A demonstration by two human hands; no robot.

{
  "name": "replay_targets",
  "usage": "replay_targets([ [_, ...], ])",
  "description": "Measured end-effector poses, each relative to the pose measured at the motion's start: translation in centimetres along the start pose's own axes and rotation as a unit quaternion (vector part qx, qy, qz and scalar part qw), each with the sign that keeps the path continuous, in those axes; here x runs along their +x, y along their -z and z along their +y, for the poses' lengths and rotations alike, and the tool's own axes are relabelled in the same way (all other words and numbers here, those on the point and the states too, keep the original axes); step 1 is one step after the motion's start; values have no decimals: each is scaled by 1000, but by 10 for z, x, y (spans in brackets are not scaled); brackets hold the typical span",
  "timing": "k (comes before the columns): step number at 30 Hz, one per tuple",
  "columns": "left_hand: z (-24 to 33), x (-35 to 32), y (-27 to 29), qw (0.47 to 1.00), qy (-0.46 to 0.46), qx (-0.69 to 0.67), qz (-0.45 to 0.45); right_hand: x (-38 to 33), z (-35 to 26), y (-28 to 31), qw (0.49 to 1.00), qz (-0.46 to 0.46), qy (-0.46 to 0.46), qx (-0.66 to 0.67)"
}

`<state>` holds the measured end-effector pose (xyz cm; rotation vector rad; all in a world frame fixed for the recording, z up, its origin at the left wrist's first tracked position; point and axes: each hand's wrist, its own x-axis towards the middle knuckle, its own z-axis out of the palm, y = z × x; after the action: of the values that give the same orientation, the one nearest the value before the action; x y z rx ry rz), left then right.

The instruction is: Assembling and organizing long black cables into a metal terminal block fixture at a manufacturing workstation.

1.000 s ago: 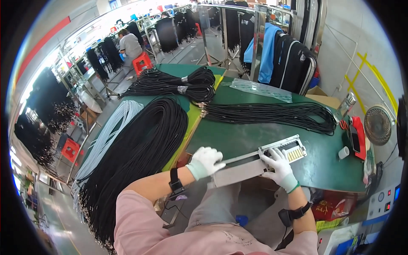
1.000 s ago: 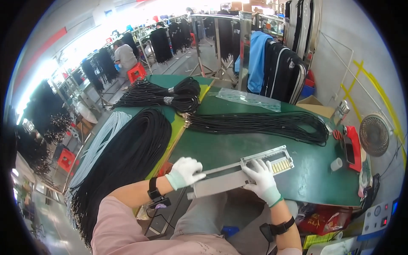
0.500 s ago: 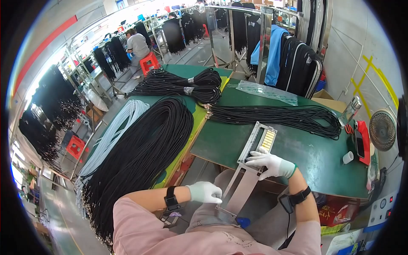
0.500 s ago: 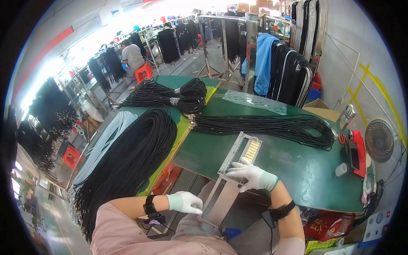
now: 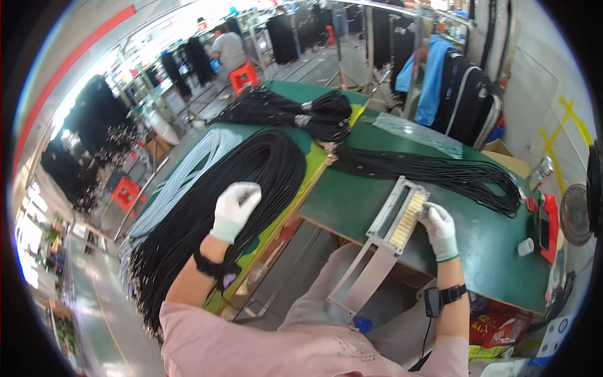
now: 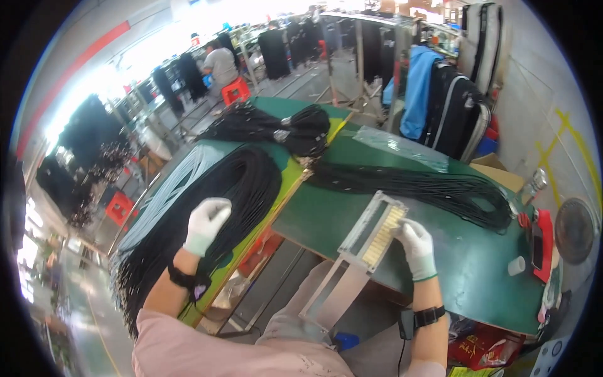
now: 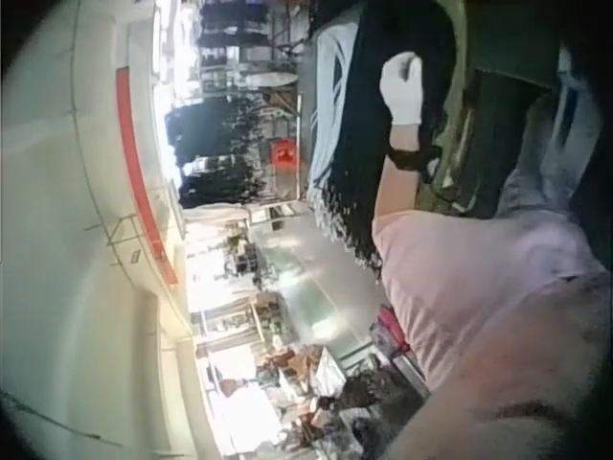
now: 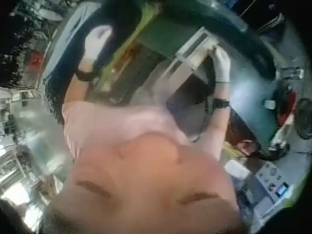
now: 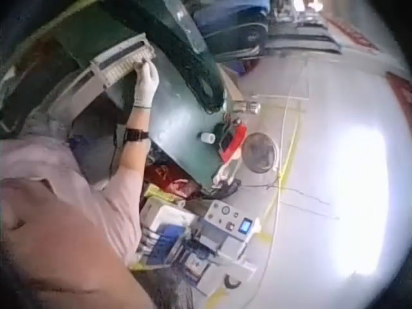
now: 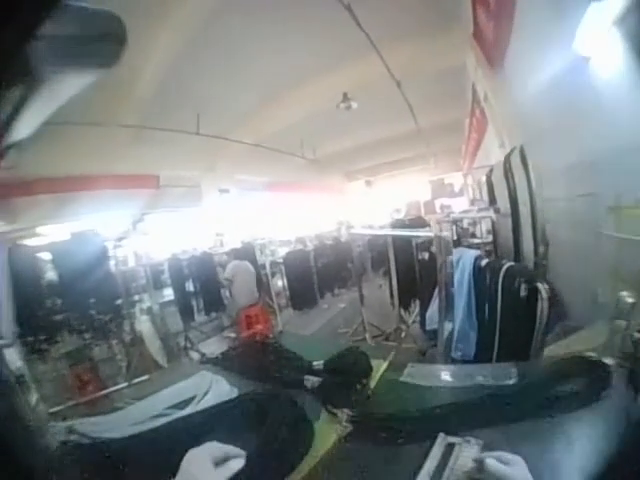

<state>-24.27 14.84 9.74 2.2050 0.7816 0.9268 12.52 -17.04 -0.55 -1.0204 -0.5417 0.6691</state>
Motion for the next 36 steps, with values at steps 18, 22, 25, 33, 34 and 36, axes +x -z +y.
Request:
replay_targets([
  [18,-38,131,-71,923,92,372,-37,3,13,22,999,-30,24,29],
  [22,-71,155,-70,945,111,301,-60,4,10,20,999,-34,20,35],
  [25,-93,158,-67,964,96,243,-51,4,11,19,998,-39,20,37],
  [33,-77,151,-63,962,220,-159,-11,4,9,20,998,-39,24,31],
  [34,-69,148,-64,944,238,-226,2,3,8,20,999,-37,21,31],
  [36,-69,143,-66,921,256,-292,16,2,5,16,999,-39,20,24],
])
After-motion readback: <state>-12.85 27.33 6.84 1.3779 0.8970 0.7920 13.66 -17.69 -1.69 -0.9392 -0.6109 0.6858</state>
